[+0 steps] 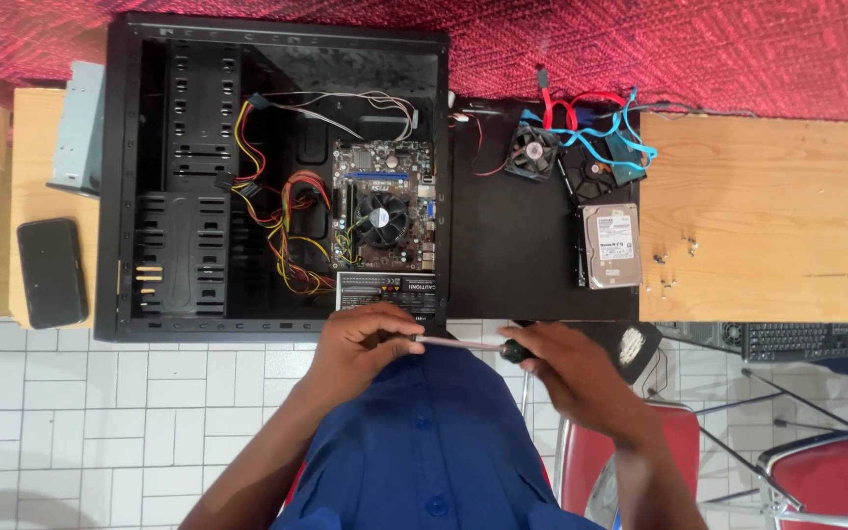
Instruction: Installing a power supply unit into a computer case and securing it with screws using a screwdriver.
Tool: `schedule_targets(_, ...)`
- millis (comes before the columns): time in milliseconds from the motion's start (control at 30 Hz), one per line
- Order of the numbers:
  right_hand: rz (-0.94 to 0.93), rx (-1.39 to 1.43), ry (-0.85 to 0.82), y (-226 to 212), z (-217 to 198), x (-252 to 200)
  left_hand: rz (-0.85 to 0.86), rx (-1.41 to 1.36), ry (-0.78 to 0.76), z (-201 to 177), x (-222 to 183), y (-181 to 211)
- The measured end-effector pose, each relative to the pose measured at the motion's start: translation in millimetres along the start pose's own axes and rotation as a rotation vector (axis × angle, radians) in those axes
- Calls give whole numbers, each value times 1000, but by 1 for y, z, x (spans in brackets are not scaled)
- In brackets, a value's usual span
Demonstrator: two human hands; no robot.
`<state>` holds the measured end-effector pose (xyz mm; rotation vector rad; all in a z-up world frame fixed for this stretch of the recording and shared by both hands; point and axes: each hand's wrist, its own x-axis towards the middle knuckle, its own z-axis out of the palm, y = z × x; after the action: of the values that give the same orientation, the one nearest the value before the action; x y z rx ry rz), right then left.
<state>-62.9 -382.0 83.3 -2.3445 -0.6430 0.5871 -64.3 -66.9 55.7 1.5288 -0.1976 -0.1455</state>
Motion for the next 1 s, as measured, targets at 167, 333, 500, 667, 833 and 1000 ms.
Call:
schedule_targets(167, 82, 430, -87, 7, 21, 4, 33, 135, -80, 17, 5, 7)
schedule_targets(333, 149, 628, 181, 46, 32, -8, 48, 376, 142, -3, 11, -3)
schedule_targets(500, 255, 509, 239, 81, 39, -19, -470, 908, 49, -28, 17, 16)
schedule_targets(667, 354, 396, 199, 103, 60, -24, -903, 1142, -249, -28, 21, 5)
schedule_targets(833, 377, 176, 59, 107, 69, -26, -960, 1088, -200, -29, 28, -5)
schedule_targets(1000, 387, 131, -12, 109, 84, -22, -897, 1055, -130, -34, 21, -14)
